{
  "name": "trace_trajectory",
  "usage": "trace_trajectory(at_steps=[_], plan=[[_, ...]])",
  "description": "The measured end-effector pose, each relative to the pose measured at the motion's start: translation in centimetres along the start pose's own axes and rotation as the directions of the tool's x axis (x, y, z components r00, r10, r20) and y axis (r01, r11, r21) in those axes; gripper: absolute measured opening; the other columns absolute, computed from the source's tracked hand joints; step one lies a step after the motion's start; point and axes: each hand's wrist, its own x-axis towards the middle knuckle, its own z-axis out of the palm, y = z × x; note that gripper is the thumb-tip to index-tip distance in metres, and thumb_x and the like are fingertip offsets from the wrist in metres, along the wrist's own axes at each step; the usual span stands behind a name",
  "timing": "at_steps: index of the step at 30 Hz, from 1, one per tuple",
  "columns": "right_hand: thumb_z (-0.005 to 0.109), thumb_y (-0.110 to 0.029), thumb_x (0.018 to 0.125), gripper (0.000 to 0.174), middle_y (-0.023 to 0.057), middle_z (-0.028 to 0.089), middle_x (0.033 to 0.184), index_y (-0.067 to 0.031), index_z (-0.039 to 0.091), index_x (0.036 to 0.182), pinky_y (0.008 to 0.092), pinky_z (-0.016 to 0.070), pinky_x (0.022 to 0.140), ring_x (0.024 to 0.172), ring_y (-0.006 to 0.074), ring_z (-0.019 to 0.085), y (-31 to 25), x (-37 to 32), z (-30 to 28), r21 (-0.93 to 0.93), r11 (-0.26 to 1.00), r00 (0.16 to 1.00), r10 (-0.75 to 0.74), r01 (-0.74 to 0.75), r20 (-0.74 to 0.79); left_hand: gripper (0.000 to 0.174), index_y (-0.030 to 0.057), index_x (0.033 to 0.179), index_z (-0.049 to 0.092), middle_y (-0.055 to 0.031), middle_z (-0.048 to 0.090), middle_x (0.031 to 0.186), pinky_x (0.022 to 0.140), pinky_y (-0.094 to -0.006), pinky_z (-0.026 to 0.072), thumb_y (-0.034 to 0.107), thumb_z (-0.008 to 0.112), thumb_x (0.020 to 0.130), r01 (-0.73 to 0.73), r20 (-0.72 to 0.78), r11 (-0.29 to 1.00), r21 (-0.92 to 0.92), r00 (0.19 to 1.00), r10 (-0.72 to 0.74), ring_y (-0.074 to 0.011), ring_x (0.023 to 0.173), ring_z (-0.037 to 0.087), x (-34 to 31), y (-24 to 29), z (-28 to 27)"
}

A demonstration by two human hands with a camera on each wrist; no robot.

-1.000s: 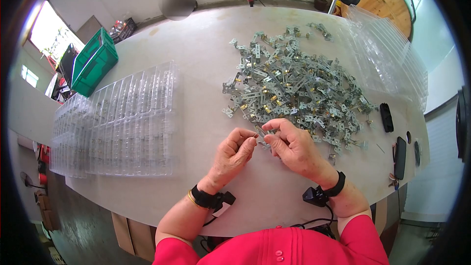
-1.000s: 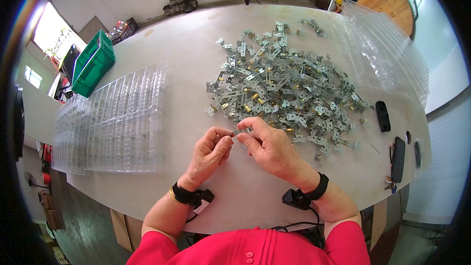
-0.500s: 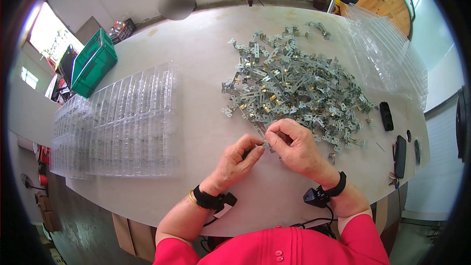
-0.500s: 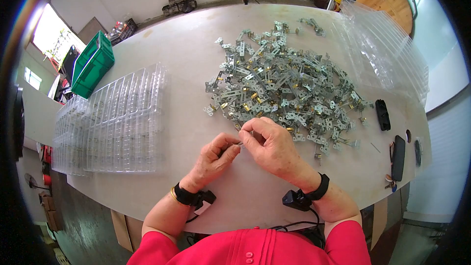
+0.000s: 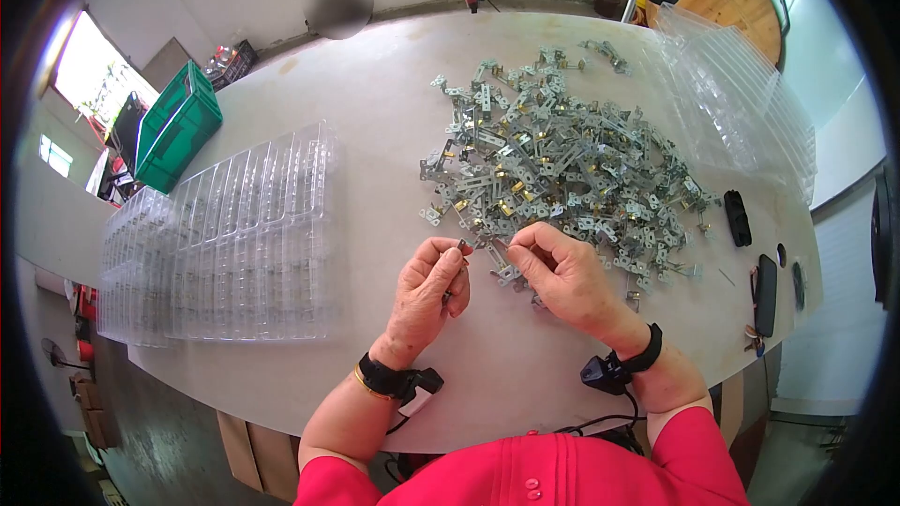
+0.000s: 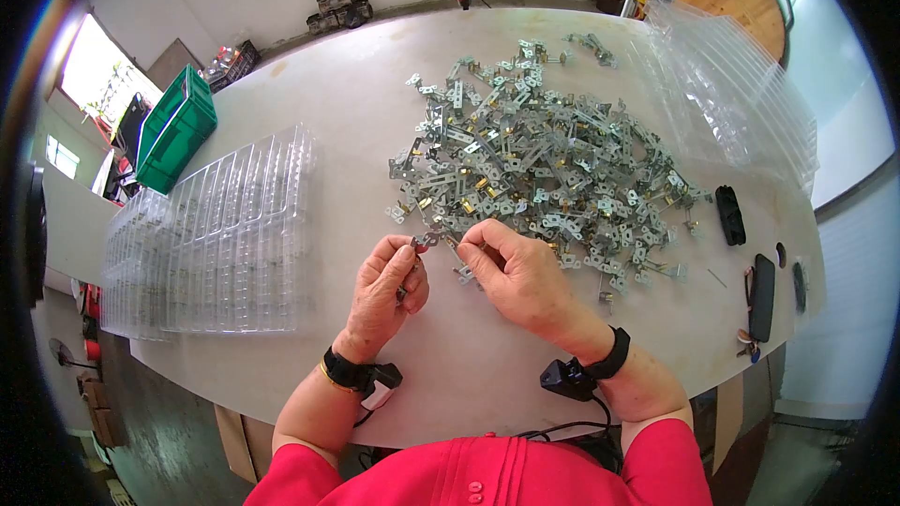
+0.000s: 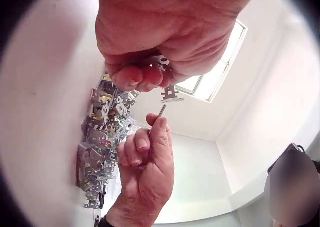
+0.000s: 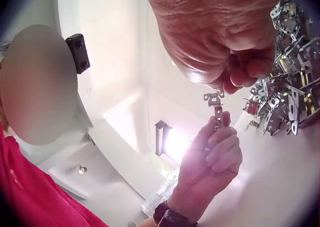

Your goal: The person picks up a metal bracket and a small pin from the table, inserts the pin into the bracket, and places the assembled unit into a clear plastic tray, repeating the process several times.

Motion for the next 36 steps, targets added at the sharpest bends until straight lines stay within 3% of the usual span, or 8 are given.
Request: trace_trajectory(at_steps=[9, 11, 14, 18, 25, 27, 29, 36], plan=[[0.064, -0.014, 0.100, 0.011, -0.0053, 0.056, 0.072, -0.0024, 0.063, 0.100, 0.0225, 0.0394, 0.056, 0.064, 0.0019, 0.047, 0.2, 0.1, 0.0, -0.083, 0.996, 1.000, 0.021, -0.020, 0.014, 0.015, 0.0071, 0.112, 0.055, 0.0005, 0.047, 0.070, 0.047, -0.0230, 0.0338, 0.020, 0.050, 0.107, -0.035, 0.020, 0.995, 0.098, 0.999, 0.033, -0.0085, 0.052, 0.042, 0.0, -0.4, -0.1], [0.066, -0.017, 0.097, 0.014, 0.0069, 0.063, 0.068, -0.0033, 0.064, 0.098, 0.0297, 0.0457, 0.056, 0.058, 0.0123, 0.056, 0.1, 0.1, 0.0, -0.092, 0.996, 1.000, -0.011, 0.009, -0.024, 0.015, 0.0070, 0.112, 0.055, 0.0004, 0.047, 0.070, 0.047, -0.0230, 0.0340, 0.020, 0.050, 0.107, -0.045, 0.026, 0.992, 0.118, 0.999, 0.042, -0.0086, 0.052, 0.042, -0.1, -0.4, -0.1], [0.065, -0.017, 0.097, 0.014, 0.0081, 0.064, 0.071, -0.0030, 0.064, 0.098, 0.0301, 0.0466, 0.058, 0.061, 0.0129, 0.057, -0.2, 0.0, -0.2, -0.090, 0.996, 1.000, -0.004, 0.003, -0.010, 0.015, 0.0062, 0.112, 0.055, 0.0001, 0.048, 0.070, 0.048, -0.0229, 0.0346, 0.020, 0.051, 0.107, -0.063, 0.036, 0.983, 0.171, 0.998, 0.058, -0.0087, 0.053, 0.042, 0.0, -0.4, -0.3], [0.064, -0.017, 0.098, 0.014, 0.0071, 0.063, 0.070, -0.0031, 0.063, 0.100, 0.0303, 0.0470, 0.059, 0.063, 0.0131, 0.058, -0.1, 0.0, -0.2, -0.074, 0.997, 1.000, 0.000, 0.002, 0.018, 0.017, 0.0042, 0.113, 0.055, -0.0001, 0.049, 0.070, 0.049, -0.0227, 0.0356, 0.019, 0.053, 0.106, -0.083, 0.071, 0.943, 0.321, 0.995, 0.064, -0.0086, 0.054, 0.043, -0.3, -0.4, 0.1], [0.051, -0.015, 0.104, 0.019, 0.0039, 0.064, 0.084, -0.0021, 0.058, 0.116, 0.0282, 0.0511, 0.065, 0.071, 0.0108, 0.060, -0.2, 0.2, -0.6, 0.132, 0.972, 0.970, 0.173, -0.197, 0.172, 0.018, 0.0027, 0.113, 0.056, 0.0007, 0.049, 0.069, 0.050, -0.0223, 0.0361, 0.019, 0.053, 0.106, -0.076, 0.054, 0.955, 0.288, 0.997, 0.063, -0.0077, 0.055, 0.044, -0.3, -0.4, 0.3], [0.049, -0.014, 0.104, 0.020, 0.0033, 0.063, 0.087, -0.0025, 0.058, 0.118, 0.0274, 0.0519, 0.067, 0.073, 0.0101, 0.060, -0.2, 0.2, -0.8, 0.188, 0.946, 0.947, 0.216, -0.263, 0.237, 0.019, 0.0022, 0.113, 0.056, 0.0015, 0.050, 0.068, 0.051, -0.0220, 0.0354, 0.020, 0.053, 0.106, -0.051, 0.063, 0.914, 0.402, 0.998, 0.028, -0.0070, 0.055, 0.044, -0.5, -0.1, 0.9], [0.049, -0.017, 0.105, 0.023, 0.0017, 0.062, 0.087, -0.0037, 0.058, 0.121, 0.0257, 0.0515, 0.066, 0.075, 0.0091, 0.059, 0.2, 0.3, -0.9, 0.278, 0.902, 0.923, 0.249, -0.332, 0.293, 0.020, 0.0021, 0.113, 0.056, 0.0019, 0.050, 0.068, 0.051, -0.0218, 0.0349, 0.020, 0.053, 0.106, -0.042, 0.071, 0.921, 0.386, 0.997, 0.016, -0.0067, 0.056, 0.044, -0.5, -0.1, 1.0], [0.050, -0.026, 0.105, 0.025, 0.0031, 0.063, 0.084, -0.0032, 0.058, 0.112, 0.0248, 0.0506, 0.063, 0.069, 0.0096, 0.060, 0.4, 0.8, -1.7, 0.357, 0.845, 0.885, 0.252, -0.398, 0.391, 0.020, 0.0024, 0.112, 0.056, 0.0022, 0.051, 0.068, 0.052, -0.0213, 0.0360, 0.021, 0.053, 0.106, -0.008, 0.105, 0.918, 0.396, 0.994, -0.037, -0.0059, 0.057, 0.045, -0.6, -0.1, 0.9]])
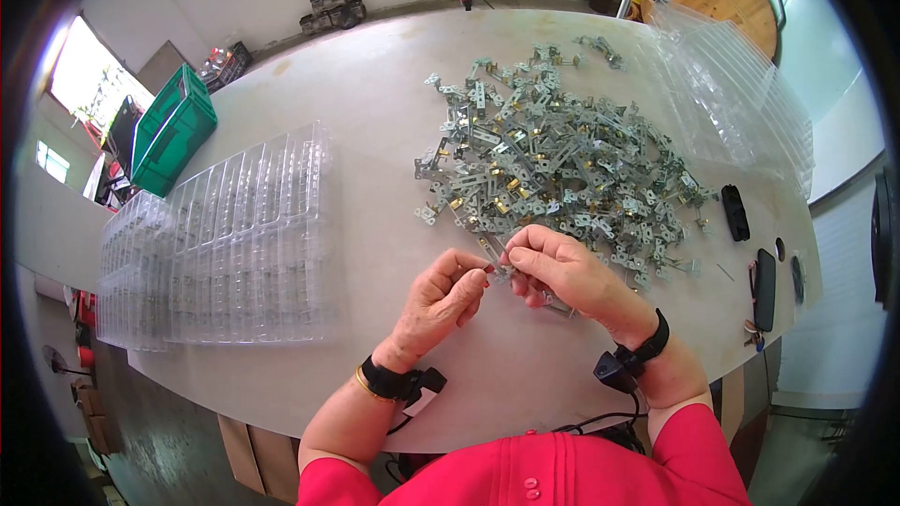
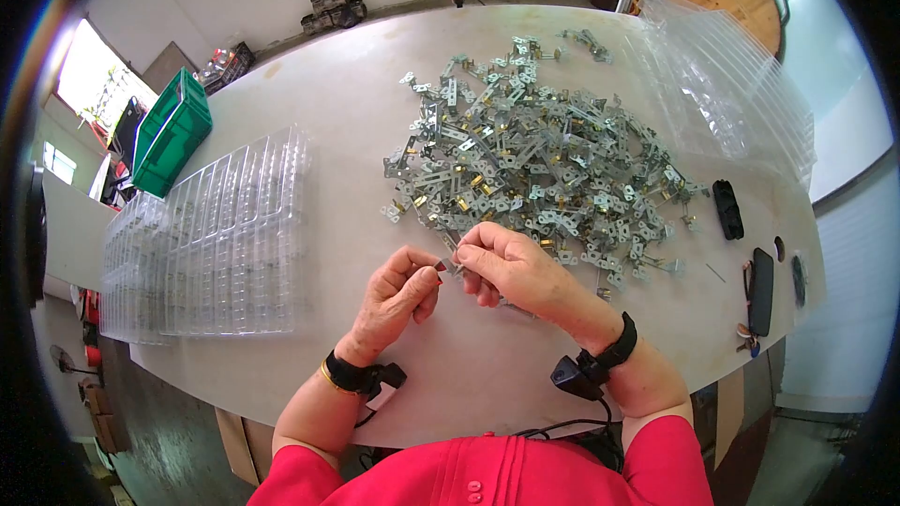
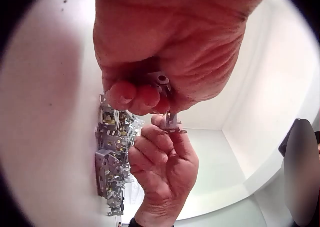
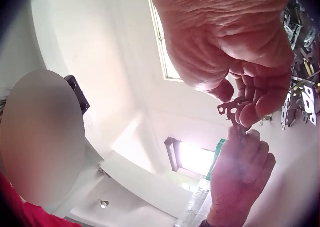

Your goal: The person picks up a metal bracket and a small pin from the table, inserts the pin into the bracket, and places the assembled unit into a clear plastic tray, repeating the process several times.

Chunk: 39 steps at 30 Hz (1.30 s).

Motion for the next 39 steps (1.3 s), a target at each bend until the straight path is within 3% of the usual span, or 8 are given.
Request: trace_trajectory(at_steps=[6, 12, 17, 24, 27, 30, 36, 39], plan=[[0.053, -0.024, 0.105, 0.019, 0.0015, 0.063, 0.081, -0.0055, 0.057, 0.103, 0.0253, 0.0512, 0.066, 0.071, 0.0091, 0.061, -0.3, -0.4, 0.5, -0.159, 0.987, 0.996, -0.002, -0.012, -0.089, 0.022, 0.0032, 0.114, 0.058, 0.0020, 0.055, 0.078, 0.052, -0.0200, 0.0370, 0.023, 0.056, 0.105, -0.009, 0.135, 0.999, 0.045, 0.991, 0.003, -0.0035, 0.060, 0.046, -0.2, -0.6, -0.3], [0.061, -0.013, 0.099, 0.012, 0.0041, 0.065, 0.086, -0.0027, 0.058, 0.096, 0.0272, 0.0496, 0.065, 0.075, 0.0111, 0.061, -0.2, -0.3, -0.1, -0.492, 0.829, 0.882, -0.415, 0.266, -0.222, 0.024, 0.0033, 0.112, 0.058, 0.0026, 0.052, 0.072, 0.051, -0.0207, 0.0366, 0.026, 0.055, 0.106, 0.076, 0.074, 0.993, -0.087, 0.995, -0.070, -0.0046, 0.057, 0.046, -0.1, -0.1, 0.0], [0.070, -0.006, 0.091, 0.008, 0.0105, 0.065, 0.106, -0.0025, 0.063, 0.094, 0.0309, 0.0515, 0.079, 0.097, 0.0199, 0.065, -1.4, -0.8, -0.1, -0.587, 0.582, 0.779, -0.611, 0.562, 0.141, 0.026, 0.0037, 0.113, 0.056, 0.0009, 0.051, 0.072, 0.051, -0.0217, 0.0362, 0.028, 0.053, 0.106, 0.121, 0.067, 0.967, -0.226, 0.992, -0.108, -0.0072, 0.056, 0.047, 0.2, -0.2, -0.7], [0.071, -0.005, 0.090, 0.009, 0.0113, 0.065, 0.105, -0.0014, 0.065, 0.095, 0.0330, 0.0524, 0.078, 0.093, 0.0249, 0.066, -0.8, -0.7, 0.7, -0.600, 0.605, 0.810, -0.571, 0.523, 0.130, 0.038, 0.0052, 0.120, 0.055, -0.0073, 0.060, 0.077, 0.051, -0.0291, 0.0459, 0.039, 0.044, 0.107, 0.165, 0.116, 0.918, -0.361, 0.985, -0.131, -0.0180, 0.058, 0.058, 0.2, 0.3, -0.9], [0.070, -0.004, 0.091, 0.007, 0.0097, 0.065, 0.103, -0.0010, 0.065, 0.096, 0.0306, 0.0523, 0.075, 0.092, 0.0197, 0.066, -0.2, -0.3, 0.3, -0.584, 0.596, 0.785, -0.608, 0.551, 0.120, 0.045, 0.0035, 0.125, 0.054, -0.0151, 0.067, 0.090, 0.057, -0.0354, 0.0515, 0.043, 0.039, 0.108, 0.201, 0.235, 0.816, -0.542, 0.968, -0.083, -0.0262, 0.064, 0.065, 0.4, 0.2, -1.3], [0.067, -0.006, 0.096, 0.008, 0.0065, 0.065, 0.098, -0.0005, 0.063, 0.099, 0.0273, 0.0528, 0.074, 0.089, 0.0132, 0.065, 0.4, -0.2, 0.4, -0.325, 0.837, 0.878, -0.477, 0.440, -0.038, 0.049, 0.0028, 0.130, 0.052, -0.0209, 0.067, 0.107, 0.071, -0.0389, 0.0545, 0.044, 0.039, 0.107, 0.151, 0.254, 0.775, -0.614, 0.967, 0.014, -0.0314, 0.080, 0.069, 0.8, -0.3, -1.8], [0.061, -0.016, 0.102, 0.015, 0.0056, 0.066, 0.094, -0.0009, 0.062, 0.104, 0.0278, 0.0572, 0.081, 0.088, 0.0127, 0.067, 0.4, 0.3, 0.2, 0.112, 0.946, 0.938, -0.278, 0.305, -0.209, 0.043, 0.0047, 0.144, 0.046, -0.0169, 0.056, 0.140, 0.103, -0.0456, 0.0470, 0.026, 0.047, 0.107, -0.141, 0.006, 0.890, -0.434, 0.987, 0.160, -0.0324, 0.131, 0.054, 0.7, -0.6, -0.8], [0.060, -0.017, 0.103, 0.016, 0.0060, 0.066, 0.095, -0.0010, 0.062, 0.104, 0.0288, 0.0579, 0.083, 0.089, 0.0138, 0.067, 1.0, 0.6, 0.7, 0.194, 0.949, 0.959, -0.212, 0.248, -0.186, 0.043, 0.0059, 0.146, 0.045, -0.0138, 0.053, 0.144, 0.108, -0.0465, 0.0432, 0.022, 0.048, 0.107, -0.159, 0.002, 0.878, -0.452, 0.984, 0.179, -0.0297, 0.136, 0.049, 0.7, -1.2, -0.9]])
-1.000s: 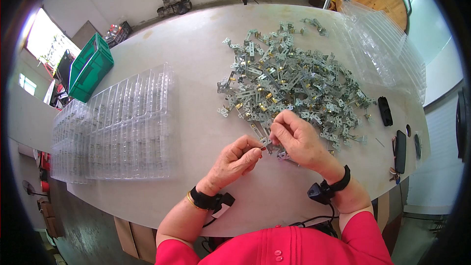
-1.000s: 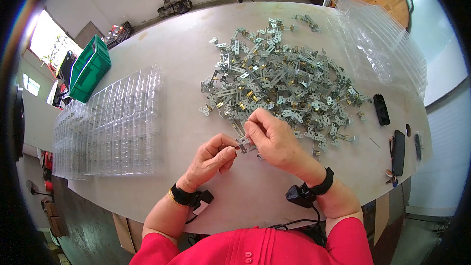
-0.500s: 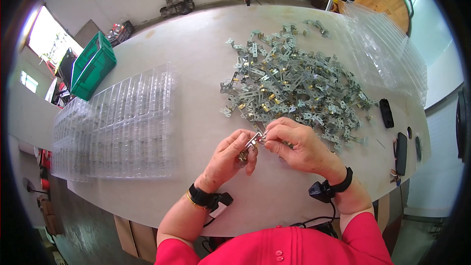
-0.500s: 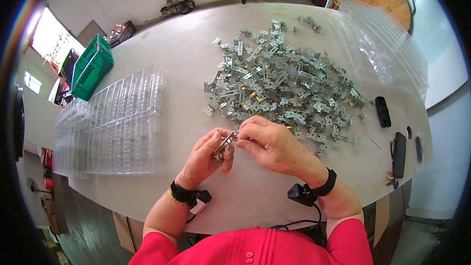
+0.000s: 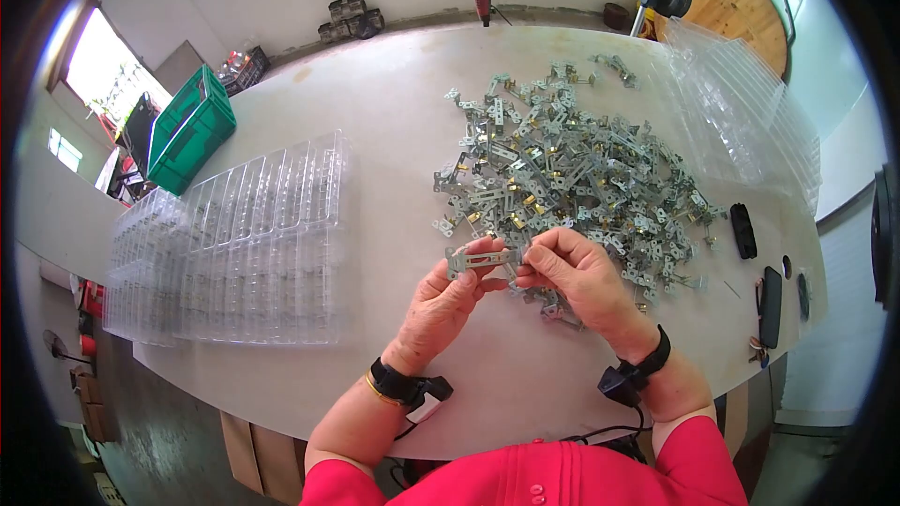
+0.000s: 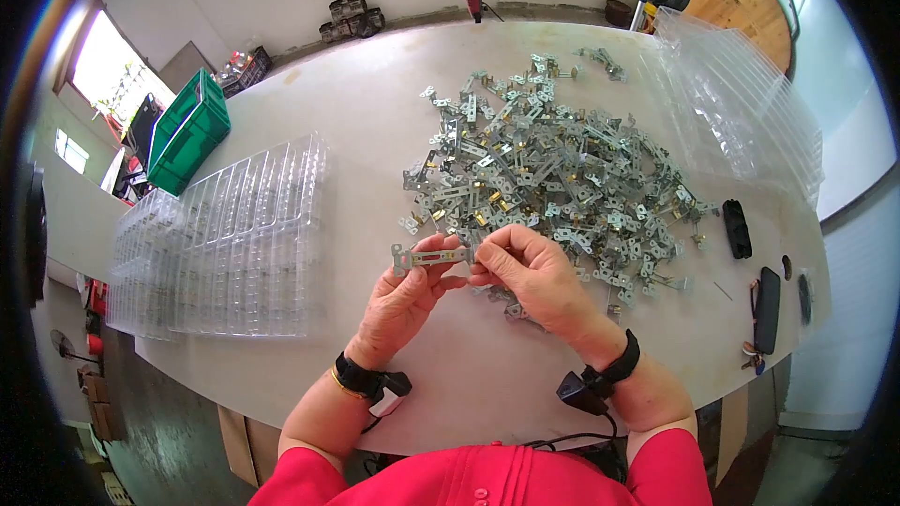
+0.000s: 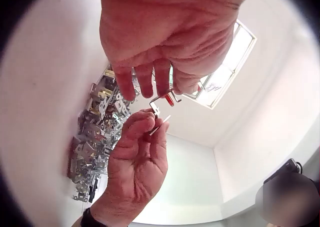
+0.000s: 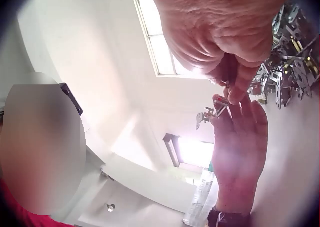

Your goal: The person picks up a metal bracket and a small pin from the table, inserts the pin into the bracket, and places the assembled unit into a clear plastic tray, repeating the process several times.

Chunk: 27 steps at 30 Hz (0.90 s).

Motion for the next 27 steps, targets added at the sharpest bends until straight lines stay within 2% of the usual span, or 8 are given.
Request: trace_trajectory(at_steps=[4, 7, 9, 10, 12, 15, 21, 27], plan=[[0.060, -0.018, 0.103, 0.018, 0.0058, 0.066, 0.096, -0.0006, 0.062, 0.104, 0.0288, 0.0580, 0.082, 0.088, 0.0137, 0.067, 0.4, 0.0, 0.2, -0.015, 0.999, 0.998, 0.050, -0.049, 0.029, 0.040, 0.0060, 0.142, 0.049, -0.0151, 0.054, 0.144, 0.110, -0.0458, 0.0415, 0.027, 0.045, 0.108, -0.020, 0.010, 1.000, 0.020, 1.000, 0.020, -0.0272, 0.136, 0.049, 0.3, -0.2, -0.5], [0.061, -0.019, 0.102, 0.017, 0.0045, 0.067, 0.094, -0.0026, 0.062, 0.105, 0.0278, 0.0574, 0.078, 0.087, 0.0117, 0.067, 0.1, -0.1, 0.2, -0.190, 0.975, 0.991, 0.127, -0.117, 0.039, 0.035, 0.0055, 0.132, 0.054, -0.0140, 0.060, 0.134, 0.109, -0.0451, 0.0430, 0.029, 0.044, 0.108, -0.043, -0.058, 0.997, 0.065, 0.997, 0.047, -0.0271, 0.129, 0.055, 0.2, -0.2, -0.8], [0.061, -0.019, 0.102, 0.016, 0.0031, 0.068, 0.089, -0.0038, 0.062, 0.105, 0.0250, 0.0560, 0.071, 0.080, 0.0097, 0.067, 0.1, -0.1, -0.2, -0.486, 0.872, 0.998, 0.056, -0.059, -0.020, 0.031, 0.0047, 0.120, 0.057, -0.0113, 0.067, 0.111, 0.104, -0.0438, 0.0472, 0.030, 0.043, 0.109, -0.008, -0.046, 1.000, 0.020, 0.999, 0.009, -0.0261, 0.109, 0.065, 0.2, 0.0, -1.0], [0.061, -0.019, 0.102, 0.016, 0.0031, 0.068, 0.089, -0.0038, 0.062, 0.105, 0.0250, 0.0560, 0.071, 0.080, 0.0097, 0.067, -0.2, -0.2, -0.2, -0.486, 0.872, 0.998, 0.058, -0.061, -0.021, 0.031, 0.0047, 0.120, 0.057, -0.0113, 0.067, 0.111, 0.104, -0.0438, 0.0472, 0.030, 0.043, 0.109, -0.007, -0.047, 1.000, 0.019, 0.999, 0.008, -0.0261, 0.109, 0.065, 0.1, 0.1, -1.0], [0.061, -0.018, 0.102, 0.013, -0.0017, 0.062, 0.074, -0.0051, 0.062, 0.101, 0.0213, 0.0471, 0.057, 0.065, 0.0051, 0.060, -1.3, -0.7, 0.3, -0.311, 0.949, 0.998, 0.053, -0.055, -0.016, 0.030, 0.0038, 0.114, 0.057, -0.0080, 0.064, 0.089, 0.095, -0.0421, 0.0520, 0.030, 0.043, 0.109, 0.071, -0.041, 0.994, 0.082, 0.997, -0.067, -0.0243, 0.089, 0.068, 0.1, 0.1, -0.8], [0.062, -0.017, 0.101, 0.012, -0.0041, 0.058, 0.071, -0.0052, 0.062, 0.099, 0.0212, 0.0436, 0.055, 0.062, 0.0035, 0.054, -1.4, -1.3, 1.1, -0.345, 0.939, 0.999, 0.008, 0.006, 0.041, 0.031, 0.0034, 0.112, 0.058, -0.0056, 0.064, 0.087, 0.082, -0.0319, 0.0535, 0.030, 0.043, 0.109, 0.121, -0.060, 0.982, 0.144, 0.992, -0.113, -0.0171, 0.082, 0.065, -0.1, -0.1, -0.6], [0.061, -0.019, 0.103, 0.013, -0.0073, 0.052, 0.070, -0.0069, 0.061, 0.101, 0.0211, 0.0358, 0.051, 0.059, 0.0015, 0.047, -1.1, -1.5, 1.3, -0.502, 0.863, 0.995, -0.022, 0.067, 0.096, 0.029, 0.0043, 0.109, 0.058, -0.0062, 0.061, 0.082, 0.070, -0.0298, 0.0492, 0.030, 0.044, 0.109, 0.157, -0.096, 0.950, 0.271, 0.986, -0.136, -0.0163, 0.072, 0.058, -0.3, 0.2, 0.3], [0.064, -0.016, 0.099, 0.013, -0.0055, 0.047, 0.063, -0.0038, 0.063, 0.098, 0.0247, 0.0328, 0.051, 0.058, 0.0030, 0.039, -0.6, -1.4, 1.4, -0.475, 0.875, 0.995, -0.075, 0.095, 0.060, 0.030, 0.0047, 0.107, 0.058, -0.0039, 0.061, 0.082, 0.065, -0.0255, 0.0451, 0.031, 0.045, 0.109, 0.170, -0.119, 0.931, 0.323, 0.983, -0.138, -0.0122, 0.072, 0.057, -0.4, 0.3, 0.6]])
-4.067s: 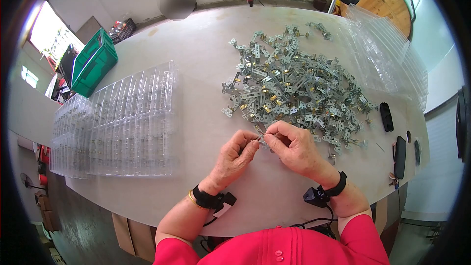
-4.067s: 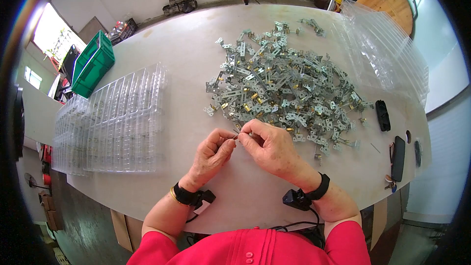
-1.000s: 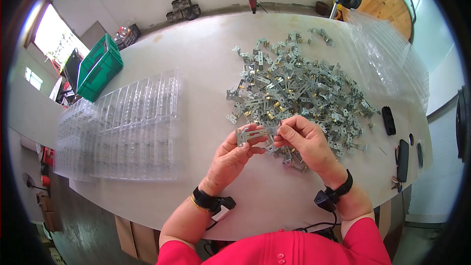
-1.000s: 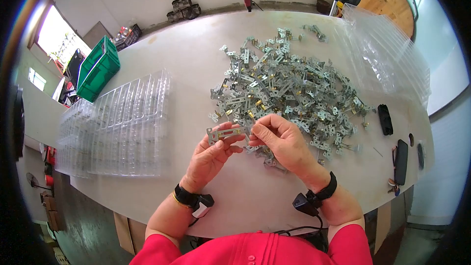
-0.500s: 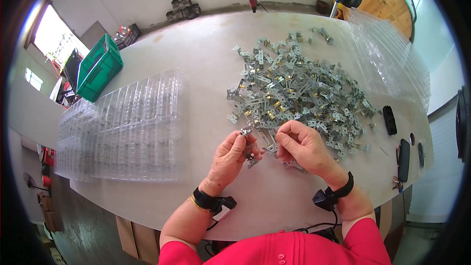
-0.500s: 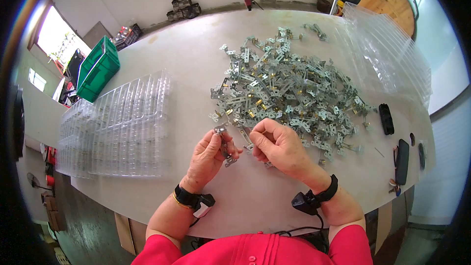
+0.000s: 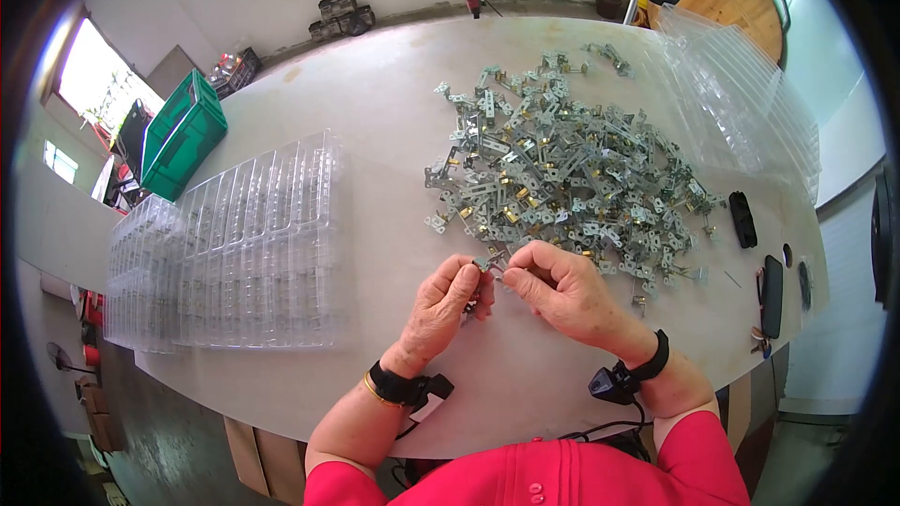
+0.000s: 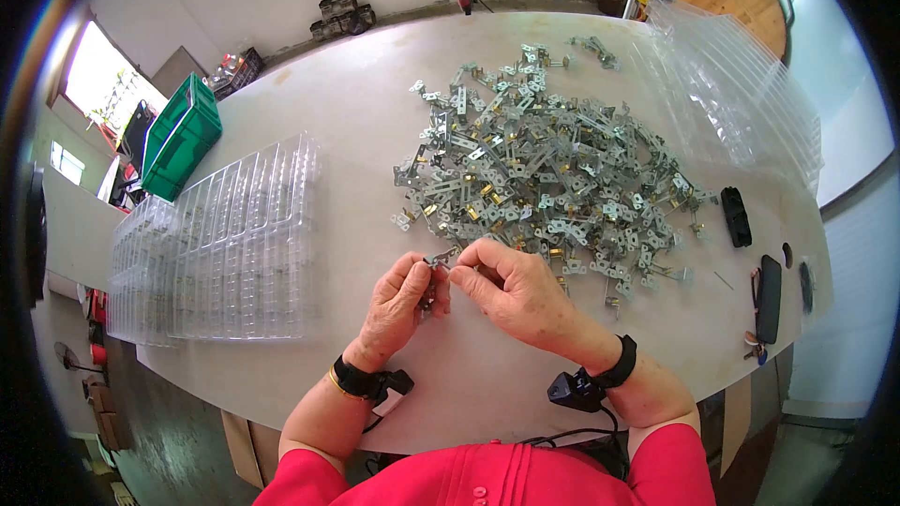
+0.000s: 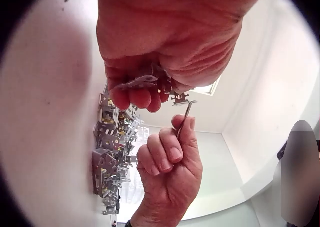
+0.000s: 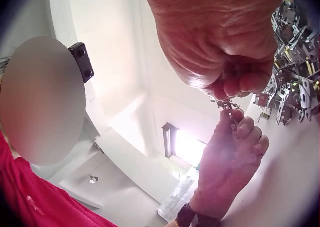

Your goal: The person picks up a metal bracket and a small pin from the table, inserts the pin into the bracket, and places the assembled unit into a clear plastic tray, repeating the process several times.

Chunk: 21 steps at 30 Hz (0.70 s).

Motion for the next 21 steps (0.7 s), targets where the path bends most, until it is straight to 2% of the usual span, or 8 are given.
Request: trace_trajectory(at_steps=[3, 6, 10, 13, 15, 18, 21], plan=[[0.064, -0.016, 0.099, 0.013, -0.0048, 0.047, 0.062, -0.0034, 0.063, 0.097, 0.0253, 0.0332, 0.051, 0.058, 0.0035, 0.040, -0.10, -0.01, 0.01, -0.031, 1.000, 1.000, -0.005, 0.004, -0.010, 0.030, 0.0047, 0.107, 0.058, -0.0029, 0.060, 0.081, 0.065, -0.0246, 0.0445, 0.031, 0.045, 0.109, -0.015, -0.015, 0.996, 0.084, 1.000, 0.016, -0.0107, 0.072, 0.055, -0.03, 0.21, 0.01], [0.065, -0.016, 0.098, 0.013, -0.0042, 0.047, 0.062, -0.0032, 0.063, 0.097, 0.0257, 0.0336, 0.051, 0.058, 0.0039, 0.040, -0.20, -0.04, -0.10, -0.059, 0.998, 1.000, 0.001, -0.001, -0.011, 0.029, 0.0037, 0.105, 0.060, 0.0001, 0.060, 0.082, 0.066, -0.0236, 0.0458, 0.030, 0.049, 0.108, -0.059, -0.033, 0.994, 0.092, 0.998, 0.062, -0.0085, 0.071, 0.054, 0.11, -0.37, -0.28], [0.065, -0.016, 0.098, 0.014, -0.0039, 0.048, 0.063, -0.0029, 0.063, 0.096, 0.0256, 0.0342, 0.051, 0.058, 0.0044, 0.041, -0.47, -0.11, -0.21, -0.081, 0.997, 1.000, -0.008, 0.007, -0.017, 0.029, 0.0036, 0.104, 0.060, 0.0005, 0.059, 0.082, 0.066, -0.0235, 0.0450, 0.030, 0.049, 0.108, -0.037, -0.045, 0.994, 0.099, 0.998, 0.042, -0.0080, 0.071, 0.052, 0.09, -0.24, -0.20], [0.066, -0.016, 0.098, 0.015, -0.0032, 0.051, 0.064, -0.0024, 0.062, 0.098, 0.0254, 0.0357, 0.051, 0.058, 0.0047, 0.043, -0.51, -0.10, -0.22, -0.094, 0.996, 1.000, -0.005, 0.004, -0.016, 0.027, 0.0032, 0.105, 0.060, 0.0010, 0.058, 0.082, 0.066, -0.0231, 0.0445, 0.028, 0.050, 0.108, -0.073, -0.036, 0.990, 0.124, 0.996, 0.078, -0.0076, 0.071, 0.051, 0.09, -0.43, -0.15], [0.065, -0.016, 0.098, 0.014, -0.0018, 0.054, 0.066, -0.0019, 0.061, 0.101, 0.0256, 0.0375, 0.052, 0.059, 0.0051, 0.046, -0.11, -0.02, -0.07, -0.058, 0.998, 1.000, -0.020, 0.019, -0.019, 0.023, 0.0039, 0.104, 0.059, 0.0007, 0.057, 0.080, 0.065, -0.0235, 0.0435, 0.025, 0.050, 0.108, -0.107, -0.001, 0.967, 0.231, 0.994, 0.110, -0.0079, 0.071, 0.051, -0.04, -0.16, 0.16], [0.064, -0.015, 0.098, 0.015, -0.0006, 0.057, 0.067, -0.0015, 0.061, 0.105, 0.0259, 0.0388, 0.052, 0.061, 0.0051, 0.049, -0.54, -0.17, 0.16, -0.016, 1.000, 0.997, -0.009, 0.008, -0.075, 0.022, 0.0033, 0.104, 0.059, 0.0018, 0.057, 0.080, 0.065, -0.0226, 0.0428, 0.024, 0.051, 0.107, -0.084, -0.025, 0.961, 0.262, 0.995, 0.094, -0.0069, 0.071, 0.049, -0.16, 0.01, 0.43], [0.063, -0.015, 0.099, 0.016, -0.0003, 0.059, 0.068, -0.0022, 0.061, 0.107, 0.0255, 0.0395, 0.054, 0.061, 0.0054, 0.049, -0.64, -0.12, 0.02, 0.029, 1.000, 1.000, -0.005, 0.006, -0.029, 0.021, 0.0030, 0.105, 0.060, 0.0020, 0.057, 0.081, 0.066, -0.0226, 0.0429, 0.023, 0.051, 0.107, -0.101, -0.009, 0.943, 0.317, 0.994, 0.109, -0.0065, 0.072, 0.049, -0.15, -0.38, 0.29]])
